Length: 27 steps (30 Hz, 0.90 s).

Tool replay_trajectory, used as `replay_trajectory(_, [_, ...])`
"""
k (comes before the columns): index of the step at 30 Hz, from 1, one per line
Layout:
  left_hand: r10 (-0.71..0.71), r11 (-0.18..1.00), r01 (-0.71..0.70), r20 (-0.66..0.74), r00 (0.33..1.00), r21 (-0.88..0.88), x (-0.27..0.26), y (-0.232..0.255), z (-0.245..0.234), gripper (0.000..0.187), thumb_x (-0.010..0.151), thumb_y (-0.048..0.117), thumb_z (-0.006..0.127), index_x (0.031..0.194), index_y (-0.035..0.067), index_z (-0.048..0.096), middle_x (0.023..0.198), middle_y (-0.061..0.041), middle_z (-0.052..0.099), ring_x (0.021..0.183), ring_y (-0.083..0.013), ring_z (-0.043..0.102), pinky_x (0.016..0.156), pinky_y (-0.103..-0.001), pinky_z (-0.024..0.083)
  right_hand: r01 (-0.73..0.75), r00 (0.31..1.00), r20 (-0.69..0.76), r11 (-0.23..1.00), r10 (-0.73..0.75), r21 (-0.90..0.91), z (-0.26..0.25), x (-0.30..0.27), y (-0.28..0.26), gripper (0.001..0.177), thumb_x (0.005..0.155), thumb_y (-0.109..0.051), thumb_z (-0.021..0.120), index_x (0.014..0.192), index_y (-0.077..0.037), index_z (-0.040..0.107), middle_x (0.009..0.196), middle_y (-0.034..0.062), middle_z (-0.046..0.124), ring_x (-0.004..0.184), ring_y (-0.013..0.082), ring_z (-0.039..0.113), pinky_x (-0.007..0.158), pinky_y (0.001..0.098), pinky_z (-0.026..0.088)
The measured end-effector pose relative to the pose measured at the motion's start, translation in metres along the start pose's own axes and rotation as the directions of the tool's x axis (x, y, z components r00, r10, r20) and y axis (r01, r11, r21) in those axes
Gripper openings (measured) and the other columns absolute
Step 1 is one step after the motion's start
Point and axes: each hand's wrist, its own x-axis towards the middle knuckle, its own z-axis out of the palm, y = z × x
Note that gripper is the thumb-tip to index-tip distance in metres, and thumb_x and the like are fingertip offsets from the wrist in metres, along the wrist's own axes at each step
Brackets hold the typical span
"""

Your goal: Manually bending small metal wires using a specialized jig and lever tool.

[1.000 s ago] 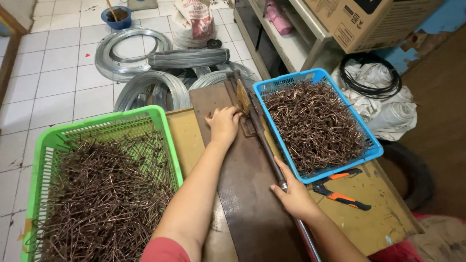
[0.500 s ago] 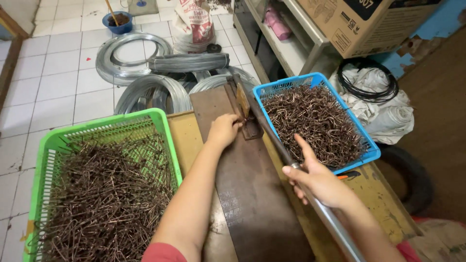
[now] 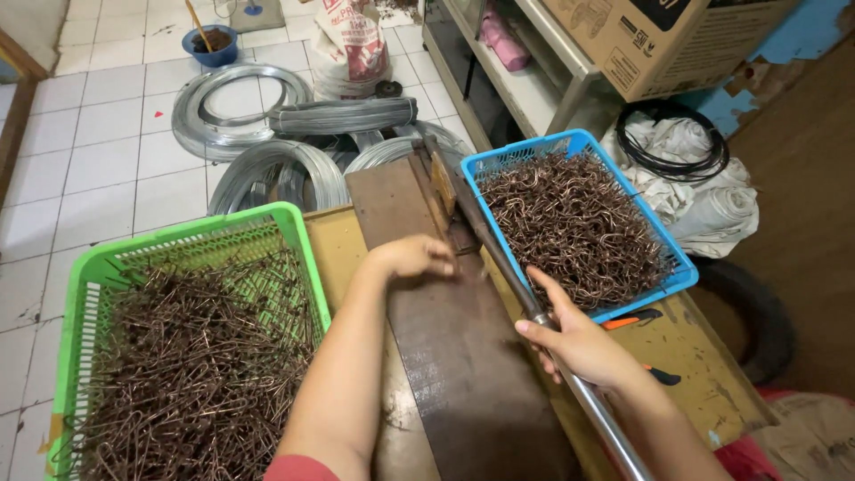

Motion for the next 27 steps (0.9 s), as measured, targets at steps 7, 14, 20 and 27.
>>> replay_trajectory(7, [0.216, 0.95, -0.172, 0.148, 0.965, -0.259, 0.03, -0.039, -0.008, 0.028, 0.101, 0.029, 0.075, 0.123, 0.013, 0.076, 0.109, 0.005, 0.075, 0.096, -0.0054, 0.063, 0.079, -0.02, 0.044, -0.227, 0.974, -0.073, 0.912, 0.215, -0.342, 0.024, 0.023, 0.044, 0.1, 0.103, -0.031, 0.069, 0.176, -0.045, 0.002, 0.088, 0.013, 0.072, 0.058, 0.0204, 0.064, 0.05, 0.0311, 0.058])
replay_trajectory(14, [0.178, 0.936, -0.207, -0.124, 0.976, -0.283, 0.025, -0.022, -0.003, 0.024, 0.099, 0.018, 0.076, 0.12, 0.007, 0.08, 0.115, -0.003, 0.082, 0.106, -0.0135, 0.074, 0.102, -0.029, 0.055, 0.014, 0.981, -0.176, 0.931, -0.084, -0.366, 0.033, 0.041, 0.086, 0.077, 0.098, -0.029, 0.067, 0.168, -0.03, 0.037, 0.167, 0.0013, 0.055, 0.15, 0.024, 0.054, 0.123, 0.0371, 0.038])
replay_trajectory(20, [0.086, 0.978, -0.122, -0.207, 0.975, -0.17, 0.02, -0.01, -0.004, 0.027, 0.097, 0.022, 0.078, 0.12, 0.01, 0.082, 0.114, -0.002, 0.084, 0.102, -0.0125, 0.074, 0.1, -0.029, 0.055, -0.109, 0.977, -0.215, 0.89, 0.013, -0.442, 0.039, 0.033, 0.065, 0.073, 0.1, -0.035, 0.063, 0.168, -0.031, 0.036, 0.157, 0.005, 0.064, 0.143, 0.03, 0.061, 0.118, 0.0404, 0.046])
replay_trajectory(27, [0.069, 0.988, -0.093, -0.182, 0.981, -0.124, 0.031, -0.021, 0.001, 0.026, 0.097, 0.022, 0.078, 0.118, 0.008, 0.082, 0.111, -0.003, 0.084, 0.098, -0.0123, 0.074, 0.092, -0.028, 0.057, -0.184, 0.977, -0.194, 0.807, 0.088, -0.561, 0.05, 0.015, 0.027, 0.094, 0.106, -0.025, 0.059, 0.177, -0.051, 0.003, 0.068, 0.0128, 0.055, 0.061, 0.028, 0.055, 0.065, 0.0392, 0.045])
